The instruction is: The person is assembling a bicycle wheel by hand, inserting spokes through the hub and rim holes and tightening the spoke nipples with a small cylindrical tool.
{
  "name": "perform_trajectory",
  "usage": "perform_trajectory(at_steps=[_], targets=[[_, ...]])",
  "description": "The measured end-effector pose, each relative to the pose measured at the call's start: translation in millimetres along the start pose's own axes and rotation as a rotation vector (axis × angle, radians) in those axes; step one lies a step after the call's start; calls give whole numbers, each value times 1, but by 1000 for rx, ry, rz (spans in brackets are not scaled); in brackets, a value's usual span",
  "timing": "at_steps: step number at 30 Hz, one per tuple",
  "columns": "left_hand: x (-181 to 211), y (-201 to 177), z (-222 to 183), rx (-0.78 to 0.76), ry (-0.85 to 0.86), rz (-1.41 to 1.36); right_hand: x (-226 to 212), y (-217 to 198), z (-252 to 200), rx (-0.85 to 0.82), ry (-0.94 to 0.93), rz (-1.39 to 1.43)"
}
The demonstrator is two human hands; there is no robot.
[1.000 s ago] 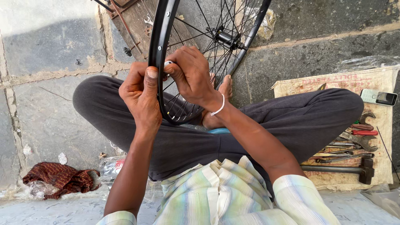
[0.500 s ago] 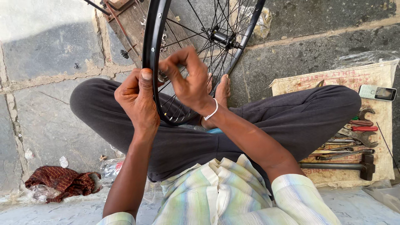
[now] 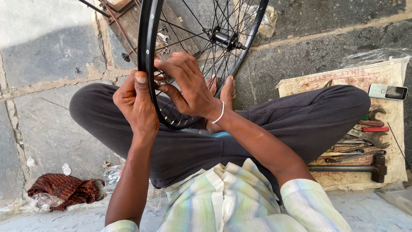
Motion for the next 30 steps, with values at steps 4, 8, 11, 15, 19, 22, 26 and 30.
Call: perform_trajectory(at_steps=[4, 8, 11, 15, 19, 22, 26, 30], targets=[[-7, -2, -1, 44, -15, 17, 30, 5, 1, 13, 429, 446], [6, 1, 3, 68, 41, -21, 18, 5, 6, -49, 248, 174], [21, 5, 25, 16, 79, 51, 7, -4, 7, -41, 188, 41], [23, 10, 46, -147, -23, 222, -2, -9, 6, 119, 229, -38], [19, 12, 35, -75, 43, 255, 3, -17, 6, 296, 256, 38], [17, 7, 13, -59, 100, 166, 1, -13, 0, 209, 225, -38], [10, -2, 4, 3, 70, 144, 1, -9, -2, 111, 275, 1], [10, -8, 0, 48, 77, 112, 8, -3, 8, -36, 339, 246]])
Point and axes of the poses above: each hand's wrist, its own z-axis towards the middle knuckle, its own y-axis out of the palm, x = y × z, the point moved 5 cm from there along z, towards the middle knuckle, and after that the axes turned 5 degrees about y, right-handed, at the moved point
